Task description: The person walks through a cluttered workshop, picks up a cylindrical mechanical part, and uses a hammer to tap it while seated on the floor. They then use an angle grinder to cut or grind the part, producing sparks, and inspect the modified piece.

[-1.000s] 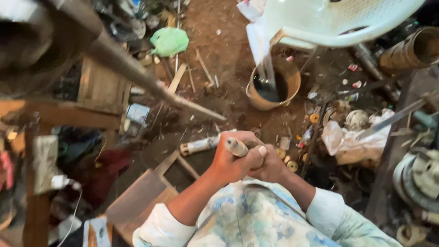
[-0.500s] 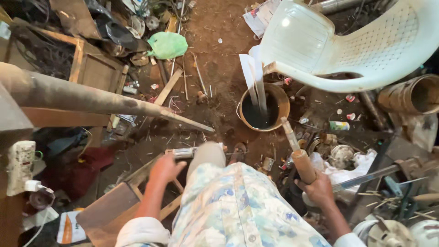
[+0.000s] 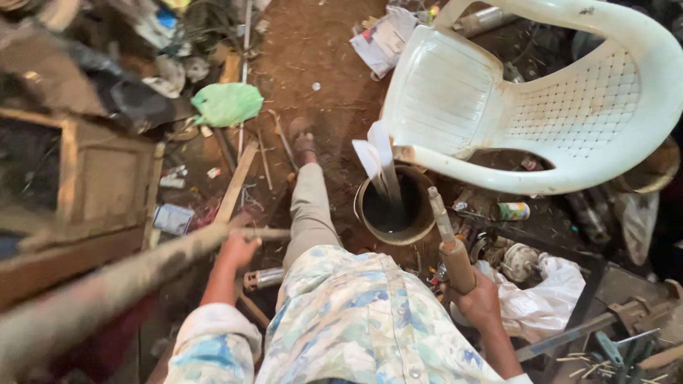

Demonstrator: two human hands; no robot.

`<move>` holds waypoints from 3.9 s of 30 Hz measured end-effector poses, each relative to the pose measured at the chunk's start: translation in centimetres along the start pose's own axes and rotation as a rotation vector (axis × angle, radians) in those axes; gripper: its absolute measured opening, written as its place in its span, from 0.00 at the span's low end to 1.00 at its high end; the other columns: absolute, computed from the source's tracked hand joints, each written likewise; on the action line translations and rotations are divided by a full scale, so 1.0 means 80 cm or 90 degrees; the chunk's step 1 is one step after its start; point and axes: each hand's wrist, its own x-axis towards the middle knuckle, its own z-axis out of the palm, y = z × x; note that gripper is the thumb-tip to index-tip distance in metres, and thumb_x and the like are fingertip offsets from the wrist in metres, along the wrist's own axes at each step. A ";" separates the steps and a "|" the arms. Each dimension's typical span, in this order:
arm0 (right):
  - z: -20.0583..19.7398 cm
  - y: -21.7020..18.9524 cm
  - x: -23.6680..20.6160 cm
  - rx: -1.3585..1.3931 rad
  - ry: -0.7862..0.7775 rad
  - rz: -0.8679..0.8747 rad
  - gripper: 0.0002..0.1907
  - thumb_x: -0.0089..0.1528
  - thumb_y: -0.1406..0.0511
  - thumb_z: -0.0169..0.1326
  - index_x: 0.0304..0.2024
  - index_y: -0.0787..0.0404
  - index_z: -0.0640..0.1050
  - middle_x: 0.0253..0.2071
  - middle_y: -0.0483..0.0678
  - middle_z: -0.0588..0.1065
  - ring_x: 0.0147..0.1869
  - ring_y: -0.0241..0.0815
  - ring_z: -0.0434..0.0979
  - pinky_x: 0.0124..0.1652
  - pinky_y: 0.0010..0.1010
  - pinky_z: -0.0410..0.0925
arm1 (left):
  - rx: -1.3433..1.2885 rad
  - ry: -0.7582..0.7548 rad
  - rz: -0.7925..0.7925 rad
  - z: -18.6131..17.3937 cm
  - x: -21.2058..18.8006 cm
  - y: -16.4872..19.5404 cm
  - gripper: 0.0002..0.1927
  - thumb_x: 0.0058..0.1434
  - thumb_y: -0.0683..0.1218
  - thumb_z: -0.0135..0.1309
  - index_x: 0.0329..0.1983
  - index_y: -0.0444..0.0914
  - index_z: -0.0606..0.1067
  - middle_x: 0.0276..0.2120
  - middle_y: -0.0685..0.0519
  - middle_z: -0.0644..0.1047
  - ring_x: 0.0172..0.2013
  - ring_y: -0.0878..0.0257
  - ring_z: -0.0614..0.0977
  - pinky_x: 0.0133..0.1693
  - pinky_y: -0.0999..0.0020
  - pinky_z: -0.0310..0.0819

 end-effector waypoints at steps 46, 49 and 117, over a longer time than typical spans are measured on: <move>-0.314 -0.949 1.014 -0.220 0.067 -0.167 0.23 0.43 0.62 0.68 0.42 0.48 0.81 0.35 0.54 0.81 0.42 0.58 0.81 0.41 0.45 0.73 | -0.333 0.035 0.709 -0.895 0.668 0.960 0.09 0.59 0.45 0.59 0.37 0.35 0.80 0.29 0.41 0.82 0.30 0.51 0.85 0.34 0.60 0.77; -0.348 -0.980 1.083 -0.241 0.079 -0.167 0.19 0.44 0.64 0.66 0.39 0.49 0.81 0.33 0.53 0.81 0.43 0.58 0.81 0.40 0.46 0.72 | -0.310 0.046 0.739 -0.917 0.729 1.026 0.08 0.63 0.46 0.56 0.39 0.37 0.80 0.31 0.42 0.82 0.33 0.50 0.85 0.35 0.60 0.77; -0.705 -2.376 3.042 0.433 -0.402 -0.668 0.15 0.54 0.76 0.66 0.43 0.65 0.77 0.34 0.48 0.78 0.36 0.39 0.79 0.36 0.31 0.71 | -0.371 0.465 1.051 -2.198 2.048 2.337 0.21 0.61 0.39 0.60 0.58 0.36 0.75 0.36 0.48 0.83 0.36 0.55 0.86 0.42 0.62 0.80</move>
